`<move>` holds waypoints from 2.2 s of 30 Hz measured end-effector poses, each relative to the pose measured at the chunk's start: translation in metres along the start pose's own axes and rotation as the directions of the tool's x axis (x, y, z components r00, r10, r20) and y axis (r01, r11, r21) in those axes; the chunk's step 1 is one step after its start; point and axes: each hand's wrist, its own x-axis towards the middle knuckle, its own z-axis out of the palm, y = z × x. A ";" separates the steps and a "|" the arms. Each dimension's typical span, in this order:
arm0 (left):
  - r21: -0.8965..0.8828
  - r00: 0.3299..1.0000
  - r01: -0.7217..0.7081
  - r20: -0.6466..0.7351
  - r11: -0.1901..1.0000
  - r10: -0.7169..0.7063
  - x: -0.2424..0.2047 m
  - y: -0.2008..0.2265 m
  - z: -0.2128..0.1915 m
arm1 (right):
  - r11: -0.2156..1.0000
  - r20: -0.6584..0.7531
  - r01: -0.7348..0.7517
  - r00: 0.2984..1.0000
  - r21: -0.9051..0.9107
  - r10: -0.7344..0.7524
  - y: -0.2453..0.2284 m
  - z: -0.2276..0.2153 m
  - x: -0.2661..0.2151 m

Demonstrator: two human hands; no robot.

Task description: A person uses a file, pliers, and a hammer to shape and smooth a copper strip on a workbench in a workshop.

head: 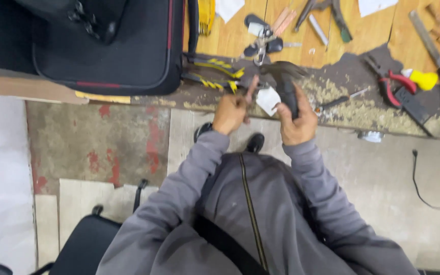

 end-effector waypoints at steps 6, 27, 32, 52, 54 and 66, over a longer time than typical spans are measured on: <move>-0.312 0.986 -0.099 0.096 0.945 0.135 -0.050 0.044 0.002 | 0.744 0.179 -0.341 0.939 0.575 0.293 0.070 0.030 0.010; 0.768 0.855 -0.424 0.164 0.480 0.492 -0.028 0.037 -0.063 | 0.797 0.140 -0.404 0.913 0.449 0.384 0.014 -0.013 -0.001; 0.462 0.622 -0.713 0.069 0.527 0.780 -0.053 0.049 -0.038 | 0.579 0.260 -0.506 0.851 0.639 0.457 0.042 0.031 -0.024; 0.226 0.822 -0.561 0.037 0.796 0.569 -0.088 0.053 -0.026 | 0.248 0.747 -0.799 0.600 0.547 0.285 0.014 0.009 -0.020; -0.146 0.965 -0.256 -0.100 0.956 0.243 -0.090 0.058 -0.028 | 0.552 0.635 -0.682 0.704 0.481 0.317 -0.013 -0.004 0.000; -0.179 0.964 0.162 -0.181 0.970 -0.194 -0.050 0.017 0.026 | 0.983 0.193 -0.014 0.980 -0.180 0.050 0.017 -0.015 -0.026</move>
